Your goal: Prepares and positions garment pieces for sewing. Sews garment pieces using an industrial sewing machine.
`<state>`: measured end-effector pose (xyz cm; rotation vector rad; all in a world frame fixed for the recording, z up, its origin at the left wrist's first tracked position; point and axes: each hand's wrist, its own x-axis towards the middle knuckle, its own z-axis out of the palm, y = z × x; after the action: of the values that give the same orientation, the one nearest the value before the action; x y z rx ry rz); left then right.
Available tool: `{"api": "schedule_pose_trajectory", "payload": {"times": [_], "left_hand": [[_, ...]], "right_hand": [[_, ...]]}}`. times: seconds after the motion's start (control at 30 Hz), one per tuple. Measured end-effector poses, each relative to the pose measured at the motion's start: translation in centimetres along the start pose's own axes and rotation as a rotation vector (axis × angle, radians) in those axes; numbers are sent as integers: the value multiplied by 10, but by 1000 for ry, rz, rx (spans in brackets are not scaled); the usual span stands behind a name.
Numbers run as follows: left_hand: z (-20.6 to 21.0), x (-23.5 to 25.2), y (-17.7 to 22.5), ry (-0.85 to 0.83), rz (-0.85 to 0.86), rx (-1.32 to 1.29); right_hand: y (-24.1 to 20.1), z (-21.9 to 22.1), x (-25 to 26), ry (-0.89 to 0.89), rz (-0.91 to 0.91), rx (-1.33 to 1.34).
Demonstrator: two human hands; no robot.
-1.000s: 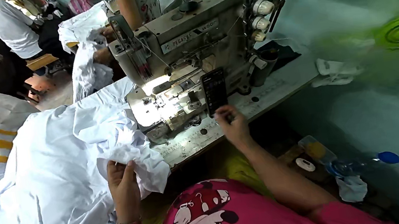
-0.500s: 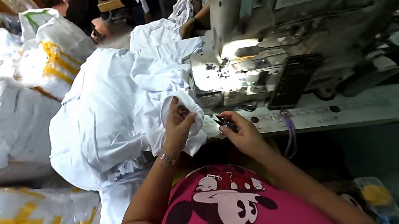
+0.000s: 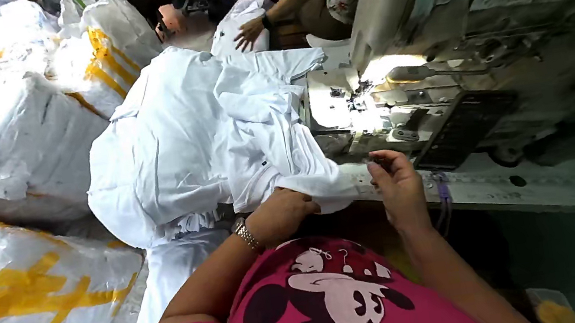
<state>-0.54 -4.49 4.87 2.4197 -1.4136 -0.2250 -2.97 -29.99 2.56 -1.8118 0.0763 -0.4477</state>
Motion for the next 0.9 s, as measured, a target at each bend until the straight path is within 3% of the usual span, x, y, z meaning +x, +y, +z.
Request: {"api": "schedule_pose_trajectory", "payload": {"times": [0.1,0.2,0.3,0.4,0.43,0.53,0.57,0.6,0.63,0.67,0.73,0.83,0.9], "left_hand": [[8,-11,-2,162,-17,-113],[-2,-10,1,323,-140,-112],[-10,5,-17,321,-256,-18],[-34,9,-38,351,-191,-158],[-57,2,-44,470,-183,-284],[-113,-55,-80,1306,-237,-535],[-126,-77,-97,1537,-255,-481],[-132,-97,-107,1652,-296,-365],[-129,-110,-107,1651,-375,-248],[-115,-114,-99,1545,-477,-165],[-65,-104,-81,1181,-624,-146],[-7,-79,-76,572,-560,-143],[0,-69,-77,424,-472,-28]], "right_hand": [[1,4,-1,-19,6,-10],[-2,14,-2,-165,15,-45],[-11,28,0,-316,-24,-132],[-20,35,6,-337,-95,-191],[-24,32,12,-315,-122,-202],[-22,26,15,-245,-121,-221],[-19,27,14,-245,-116,-230],[-16,30,12,-278,-109,-244],[-14,35,10,-333,-96,-271],[-14,43,8,-407,-79,-309],[-17,61,3,-574,-33,-402],[-26,83,2,-659,-85,-495],[-32,93,9,-546,-222,-465]]}}
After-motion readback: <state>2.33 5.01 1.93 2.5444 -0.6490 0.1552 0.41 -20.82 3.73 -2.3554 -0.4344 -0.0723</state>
